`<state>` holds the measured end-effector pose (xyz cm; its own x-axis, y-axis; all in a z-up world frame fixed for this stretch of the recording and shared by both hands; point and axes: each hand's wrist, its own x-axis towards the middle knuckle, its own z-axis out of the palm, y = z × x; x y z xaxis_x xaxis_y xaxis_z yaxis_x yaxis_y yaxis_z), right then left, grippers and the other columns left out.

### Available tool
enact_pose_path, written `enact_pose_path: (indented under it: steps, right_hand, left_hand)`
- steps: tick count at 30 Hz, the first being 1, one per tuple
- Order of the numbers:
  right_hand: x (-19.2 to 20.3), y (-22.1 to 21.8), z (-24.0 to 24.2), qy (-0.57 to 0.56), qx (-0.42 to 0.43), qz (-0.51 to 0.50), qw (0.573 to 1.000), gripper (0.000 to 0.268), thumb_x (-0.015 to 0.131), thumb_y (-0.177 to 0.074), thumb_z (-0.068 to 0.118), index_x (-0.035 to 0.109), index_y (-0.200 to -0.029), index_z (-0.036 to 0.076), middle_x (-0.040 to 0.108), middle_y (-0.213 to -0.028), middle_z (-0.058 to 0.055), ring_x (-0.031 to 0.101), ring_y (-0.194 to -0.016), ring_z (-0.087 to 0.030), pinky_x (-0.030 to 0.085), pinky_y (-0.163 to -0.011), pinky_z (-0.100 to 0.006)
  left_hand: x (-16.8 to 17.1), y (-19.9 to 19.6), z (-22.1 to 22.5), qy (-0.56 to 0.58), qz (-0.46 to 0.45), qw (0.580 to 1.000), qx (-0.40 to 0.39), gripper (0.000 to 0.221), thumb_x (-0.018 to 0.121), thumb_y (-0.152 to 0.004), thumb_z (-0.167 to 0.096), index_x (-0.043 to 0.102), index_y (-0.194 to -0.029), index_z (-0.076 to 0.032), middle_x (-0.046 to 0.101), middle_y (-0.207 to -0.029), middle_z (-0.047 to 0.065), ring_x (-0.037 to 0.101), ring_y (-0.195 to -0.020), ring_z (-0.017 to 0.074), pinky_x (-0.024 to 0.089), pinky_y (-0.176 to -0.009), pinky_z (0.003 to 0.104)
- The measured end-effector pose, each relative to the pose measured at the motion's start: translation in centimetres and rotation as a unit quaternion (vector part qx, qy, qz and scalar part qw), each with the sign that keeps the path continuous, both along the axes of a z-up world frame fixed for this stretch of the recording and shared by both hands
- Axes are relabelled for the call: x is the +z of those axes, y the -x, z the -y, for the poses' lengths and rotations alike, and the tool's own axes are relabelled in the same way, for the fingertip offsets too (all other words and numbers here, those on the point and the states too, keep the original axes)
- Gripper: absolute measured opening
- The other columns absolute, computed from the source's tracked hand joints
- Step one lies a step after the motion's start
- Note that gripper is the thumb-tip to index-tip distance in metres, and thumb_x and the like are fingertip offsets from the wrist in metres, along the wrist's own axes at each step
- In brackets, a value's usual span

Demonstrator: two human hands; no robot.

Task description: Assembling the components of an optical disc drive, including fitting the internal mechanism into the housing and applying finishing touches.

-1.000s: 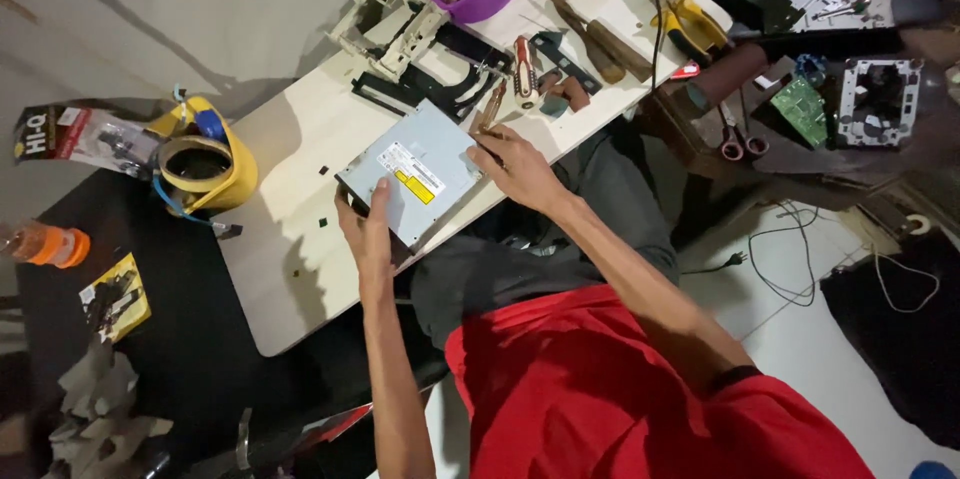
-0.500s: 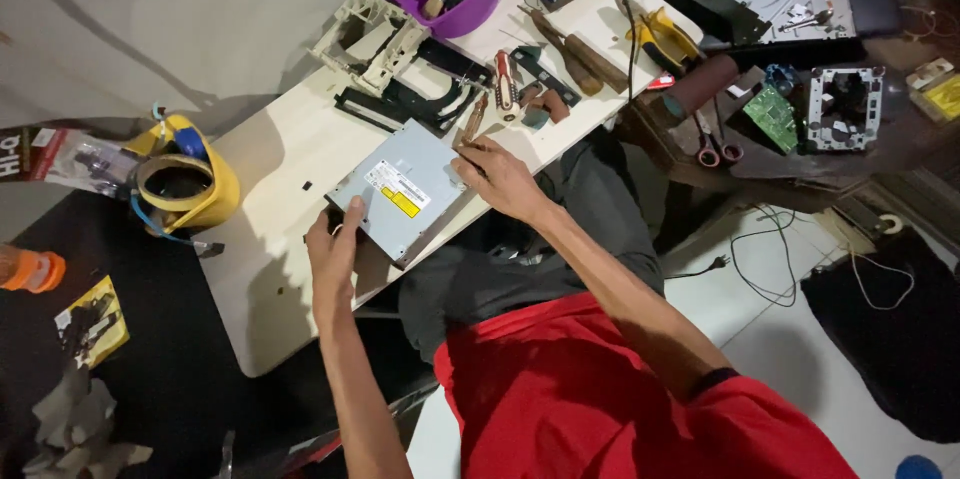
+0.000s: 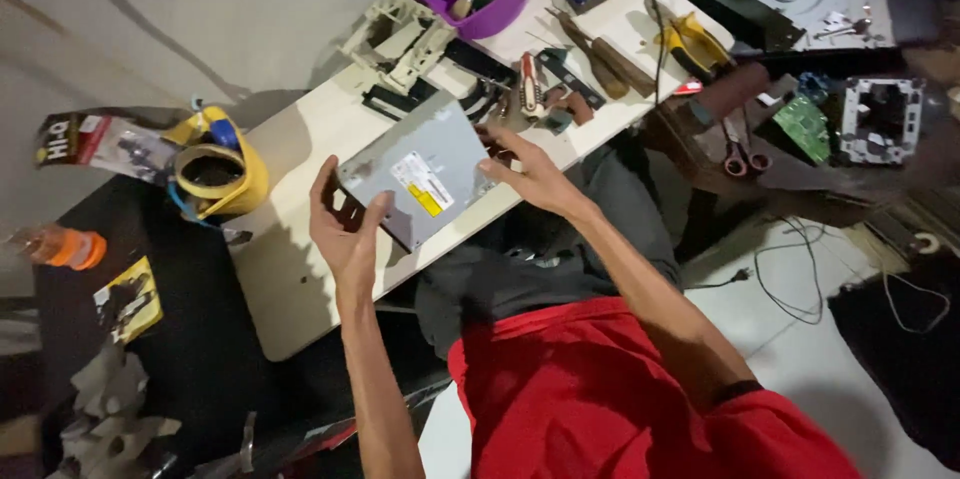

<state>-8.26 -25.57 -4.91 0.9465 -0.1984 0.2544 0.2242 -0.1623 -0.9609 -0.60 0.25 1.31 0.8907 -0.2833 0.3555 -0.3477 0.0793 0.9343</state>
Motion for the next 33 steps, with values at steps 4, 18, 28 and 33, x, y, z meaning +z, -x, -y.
enact_pose_path:
  steps: [4,18,28,33]
  right_hand:
    - [-0.8,0.0,0.8,-0.009,0.015,0.031,0.999,0.062,0.074,-0.099,0.012,0.048,-0.154,0.009,0.062,-0.139,-0.019,0.057,-0.125,-0.027,0.045,-0.110,-0.051]
    - [-2.1,1.6,1.2,0.038,-0.027,0.044,0.998,0.057,0.071,-0.095,-0.004,0.052,-0.148,0.005,0.064,-0.131,-0.018,0.061,-0.123,-0.038,0.050,-0.103,-0.061]
    - [0.8,8.2,-3.2,0.063,-0.100,0.072,0.990,0.072,0.059,-0.088,-0.020,0.047,-0.154,0.006,0.053,-0.148,-0.021,0.048,-0.138,-0.046,0.041,-0.110,-0.067]
    - [1.2,11.4,-3.8,-0.022,0.016,0.008,1.000,0.097,0.079,-0.081,-0.001,0.029,-0.164,0.008,0.028,-0.165,-0.023,0.025,-0.151,-0.046,0.023,-0.113,-0.077]
  left_hand:
    - [0.1,0.5,-0.3,0.006,0.044,0.999,-0.023,0.081,0.082,-0.085,0.008,0.044,-0.154,-0.007,0.052,-0.126,0.015,0.058,-0.123,0.0273,0.053,-0.102,0.051]
    - [1.5,4.2,-0.2,-0.063,0.154,0.986,-0.022,0.051,0.087,-0.079,0.006,0.065,-0.124,-0.003,0.064,-0.118,0.012,0.063,-0.125,0.0383,0.051,-0.111,0.060]
    - [-2.8,7.5,-0.2,-0.104,0.220,0.970,0.021,0.039,0.070,-0.087,0.016,0.066,-0.118,-0.006,0.065,-0.120,0.010,0.059,-0.131,0.0413,0.045,-0.115,0.067]
    - [-7.1,7.5,-0.6,-0.105,0.270,0.956,0.057,0.038,0.064,-0.083,0.023,0.063,-0.111,-0.003,0.061,-0.127,0.014,0.052,-0.135,0.0470,0.041,-0.115,0.069]
